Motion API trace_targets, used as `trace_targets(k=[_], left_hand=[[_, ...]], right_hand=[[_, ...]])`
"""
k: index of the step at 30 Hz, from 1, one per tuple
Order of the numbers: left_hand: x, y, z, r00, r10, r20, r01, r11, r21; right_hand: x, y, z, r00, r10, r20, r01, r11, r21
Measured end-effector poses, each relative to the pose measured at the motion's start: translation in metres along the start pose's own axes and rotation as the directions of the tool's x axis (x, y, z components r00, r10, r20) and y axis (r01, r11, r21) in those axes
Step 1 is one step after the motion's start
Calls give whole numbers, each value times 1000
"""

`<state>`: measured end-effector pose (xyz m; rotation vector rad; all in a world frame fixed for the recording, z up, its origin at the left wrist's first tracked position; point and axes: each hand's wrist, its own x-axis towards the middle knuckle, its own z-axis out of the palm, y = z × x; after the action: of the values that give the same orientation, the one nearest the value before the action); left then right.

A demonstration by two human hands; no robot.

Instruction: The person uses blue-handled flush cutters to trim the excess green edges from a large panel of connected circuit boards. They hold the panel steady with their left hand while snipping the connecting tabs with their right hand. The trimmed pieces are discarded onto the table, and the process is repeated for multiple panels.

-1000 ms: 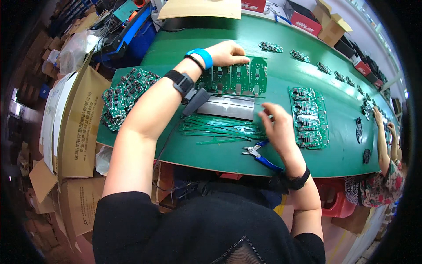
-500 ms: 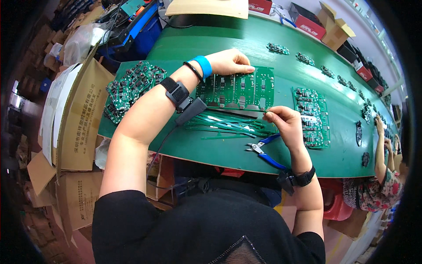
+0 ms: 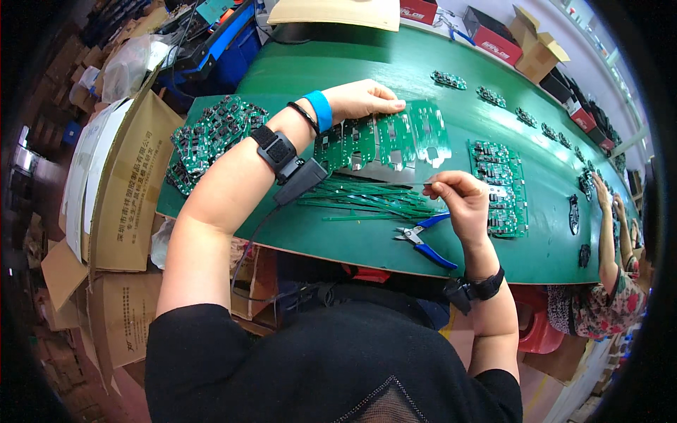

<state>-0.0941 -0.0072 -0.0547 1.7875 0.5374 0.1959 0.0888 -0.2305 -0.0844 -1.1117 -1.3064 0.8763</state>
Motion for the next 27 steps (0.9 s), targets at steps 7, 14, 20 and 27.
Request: trace_targets(k=[7,14,20,27], left_hand=[[-4,13,-32,988,84,-129,-49,965,258],[3,10,-2,998,46,46,-53,986,157],[-44,41,-18,999,34,-4,-31,939,343],[-64,25,-20,999,44,11,-45,968,246]], right_hand=[[-5,2,-14,991,-57,123,122,767,-630],[36,-33,13,635,-548,545,639,-23,-769],[69,-36,19,834,-449,322,527,472,-707],[85,-8,17,958,-211,194,286,749,-598]])
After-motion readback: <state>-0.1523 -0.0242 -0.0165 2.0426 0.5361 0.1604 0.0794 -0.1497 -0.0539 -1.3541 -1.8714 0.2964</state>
